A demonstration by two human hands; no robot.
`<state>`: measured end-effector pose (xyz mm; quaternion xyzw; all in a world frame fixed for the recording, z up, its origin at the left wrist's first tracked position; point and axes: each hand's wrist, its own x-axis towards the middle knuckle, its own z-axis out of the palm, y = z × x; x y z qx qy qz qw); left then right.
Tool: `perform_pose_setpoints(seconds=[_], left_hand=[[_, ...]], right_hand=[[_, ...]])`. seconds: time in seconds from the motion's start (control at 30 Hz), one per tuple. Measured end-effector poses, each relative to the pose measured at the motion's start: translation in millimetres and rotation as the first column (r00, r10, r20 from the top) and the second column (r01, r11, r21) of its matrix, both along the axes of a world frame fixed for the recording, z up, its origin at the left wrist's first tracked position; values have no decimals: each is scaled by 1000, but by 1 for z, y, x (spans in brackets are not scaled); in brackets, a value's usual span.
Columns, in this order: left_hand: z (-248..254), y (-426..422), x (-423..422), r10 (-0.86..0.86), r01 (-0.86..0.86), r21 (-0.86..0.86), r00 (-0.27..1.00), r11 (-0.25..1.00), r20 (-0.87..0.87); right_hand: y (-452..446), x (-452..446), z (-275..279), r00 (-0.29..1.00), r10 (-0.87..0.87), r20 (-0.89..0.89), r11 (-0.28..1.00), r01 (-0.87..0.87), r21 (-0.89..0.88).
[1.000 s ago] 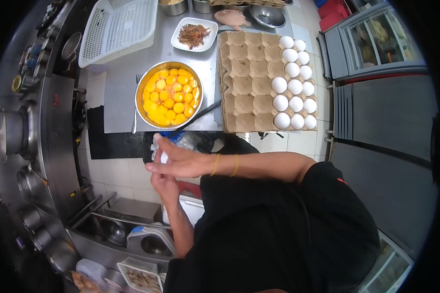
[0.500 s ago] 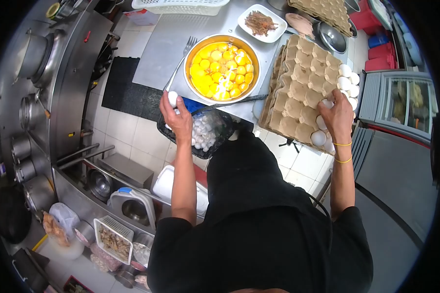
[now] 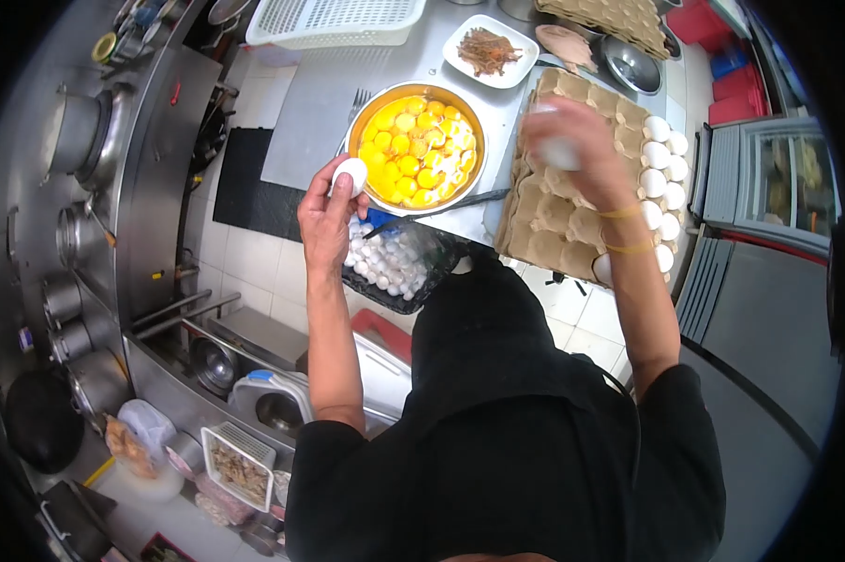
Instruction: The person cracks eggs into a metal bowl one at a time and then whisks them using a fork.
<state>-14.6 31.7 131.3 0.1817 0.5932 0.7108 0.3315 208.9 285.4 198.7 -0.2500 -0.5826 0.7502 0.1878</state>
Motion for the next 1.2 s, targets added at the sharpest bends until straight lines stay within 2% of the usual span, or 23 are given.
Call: perform_pose_setpoints(seconds=[0.03,0.07,0.1,0.17,0.23,0.27,0.3,0.43,0.6,0.73,0.83,1.03,1.13,1.2], left_hand=[[10,6,-1,-53,53,5,999,999,12],[17,12,-3,-108,108,9,994,994,24],[23,19,-4,-132,132,1,991,991,-12],[29,30,-9,-187,187,-13,982,982,-10],[34,39,-14,-232,233,-32,972,972,28],[36,42,-15,-251,251,-29,968,968,-5],[37,44,-15,-268,267,-25,963,963,-38],[32,50,-18,-288,279,-86,948,956,-133],[20,63,-14,-234,184,-208,940,961,-249],[19,70,-9,-224,123,-308,921,943,-320],[21,71,-8,-228,121,-339,927,933,-298],[24,73,-8,-241,100,-368,901,924,-361],[14,72,-16,-269,70,-388,831,919,-487],[5,71,-21,-273,90,-314,747,945,-606]], right_hand=[[-15,-32,8,968,6,251,836,-143,530],[-22,-56,-2,983,144,114,757,-184,628],[-31,-71,5,968,190,164,653,-250,715],[-34,-98,-14,952,305,21,478,-172,861],[-32,-114,-24,936,344,68,448,-227,865],[-31,-118,-27,926,366,94,431,-258,864],[-33,-119,-23,936,334,106,465,-262,845],[-37,-119,-31,965,238,107,422,-202,884],[-42,-120,-45,976,158,150,432,-205,878],[-39,-124,-61,986,142,86,427,-140,894],[-37,-123,-62,986,146,85,425,-140,894],[-36,-125,-62,987,146,68,413,-123,902],[-33,-126,-64,986,159,56,420,-119,899],[-27,-126,-63,986,161,36,401,-99,911]])
